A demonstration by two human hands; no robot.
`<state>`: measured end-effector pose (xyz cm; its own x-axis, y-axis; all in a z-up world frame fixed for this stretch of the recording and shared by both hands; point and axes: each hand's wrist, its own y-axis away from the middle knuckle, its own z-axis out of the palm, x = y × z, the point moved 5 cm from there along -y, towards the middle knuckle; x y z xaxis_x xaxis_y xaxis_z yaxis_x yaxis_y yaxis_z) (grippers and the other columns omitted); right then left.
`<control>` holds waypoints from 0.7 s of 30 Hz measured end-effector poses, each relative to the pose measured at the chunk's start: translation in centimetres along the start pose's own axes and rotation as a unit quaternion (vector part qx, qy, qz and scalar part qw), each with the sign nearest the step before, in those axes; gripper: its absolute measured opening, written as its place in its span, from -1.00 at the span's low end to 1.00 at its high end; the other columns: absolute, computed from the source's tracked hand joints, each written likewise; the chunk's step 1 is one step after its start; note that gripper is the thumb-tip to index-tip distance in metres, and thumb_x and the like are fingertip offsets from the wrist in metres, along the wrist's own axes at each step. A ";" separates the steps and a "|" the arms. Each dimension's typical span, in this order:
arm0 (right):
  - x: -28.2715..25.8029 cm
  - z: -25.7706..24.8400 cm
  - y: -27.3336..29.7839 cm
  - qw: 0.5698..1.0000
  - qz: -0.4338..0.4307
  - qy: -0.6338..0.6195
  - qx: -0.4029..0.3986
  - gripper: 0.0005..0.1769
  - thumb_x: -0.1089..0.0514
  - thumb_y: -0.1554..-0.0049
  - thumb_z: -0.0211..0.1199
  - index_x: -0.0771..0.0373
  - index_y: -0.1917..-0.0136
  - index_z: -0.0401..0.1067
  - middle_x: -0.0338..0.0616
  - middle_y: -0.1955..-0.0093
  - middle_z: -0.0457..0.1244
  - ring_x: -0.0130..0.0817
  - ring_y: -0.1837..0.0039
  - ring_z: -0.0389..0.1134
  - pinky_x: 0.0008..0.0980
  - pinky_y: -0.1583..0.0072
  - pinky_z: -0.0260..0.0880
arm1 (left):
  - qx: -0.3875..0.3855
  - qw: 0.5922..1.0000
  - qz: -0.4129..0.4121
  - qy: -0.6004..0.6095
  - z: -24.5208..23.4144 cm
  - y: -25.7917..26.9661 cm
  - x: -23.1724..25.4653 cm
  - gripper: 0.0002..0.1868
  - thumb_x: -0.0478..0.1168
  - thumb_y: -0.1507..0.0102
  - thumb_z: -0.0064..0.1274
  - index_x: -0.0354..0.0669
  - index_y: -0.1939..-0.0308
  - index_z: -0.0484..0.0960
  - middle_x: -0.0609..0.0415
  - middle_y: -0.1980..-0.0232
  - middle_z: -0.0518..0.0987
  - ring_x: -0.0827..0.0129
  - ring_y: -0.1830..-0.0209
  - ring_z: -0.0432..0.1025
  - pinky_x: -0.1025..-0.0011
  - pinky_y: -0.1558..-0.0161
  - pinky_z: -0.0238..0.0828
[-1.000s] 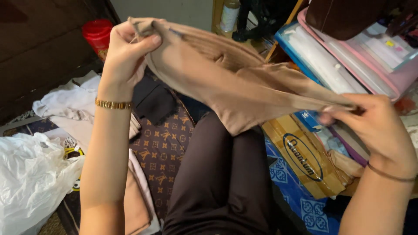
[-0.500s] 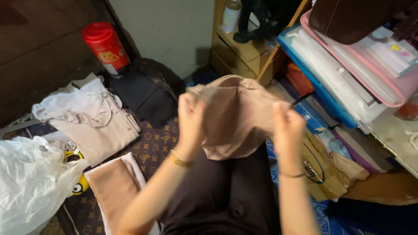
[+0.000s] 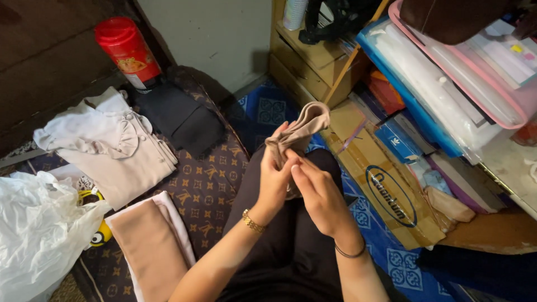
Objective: The person sits on the floor and folds several garments, including a white top, a light pink top, and beige pants. They smooth and fold each item, then place the folded stack into a wooden shelf.
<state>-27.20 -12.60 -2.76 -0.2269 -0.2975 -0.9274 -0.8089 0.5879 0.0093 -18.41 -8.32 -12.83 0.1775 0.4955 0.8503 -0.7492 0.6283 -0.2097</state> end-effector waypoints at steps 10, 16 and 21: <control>-5.4 -6.5 -1.3 0.821 -0.302 0.446 0.191 0.04 -0.39 -0.06 0.54 0.22 -0.54 0.24 0.08 -0.26 0.13 -0.09 -0.18 0.17 -0.09 -0.23 0.37 | -0.182 0.978 0.047 -0.087 2.1 -5.6 10.3 -0.45 0.15 -0.47 -0.20 -0.23 -0.28 0.49 0.04 -0.29 0.51 0.38 -0.35 0.38 0.35 -0.46 0.24; -9.5 -10.5 -8.7 0.848 -0.290 0.444 -0.021 -0.74 0.12 -0.07 0.48 0.20 0.11 0.41 -0.03 0.24 0.32 -0.02 0.17 0.32 -0.06 0.19 0.24 | -0.333 0.913 0.199 -0.123 5.1 -11.2 16.3 -0.75 -0.21 -0.54 -0.14 -0.16 -0.25 0.50 0.01 -0.29 0.54 0.22 -0.37 0.47 0.25 -0.50 0.52; -14.1 -14.5 -12.6 0.897 -0.137 0.400 -0.132 -0.62 0.01 -0.02 0.50 0.12 -0.03 0.44 -0.26 0.09 0.35 -0.43 0.07 0.31 -0.35 0.01 0.25 | -0.317 0.919 0.195 -0.129 6.3 -16.0 18.6 -0.70 -0.20 -0.43 0.16 -0.15 -0.21 0.53 0.09 -0.23 0.57 0.39 -0.28 0.47 0.44 -0.35 0.50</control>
<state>-21.68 -26.69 15.60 -0.2305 -0.9102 -0.3442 -0.9701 0.2427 0.0077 -7.17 -12.93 9.33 -0.2442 0.6506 0.7191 -0.1861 0.6963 -0.6932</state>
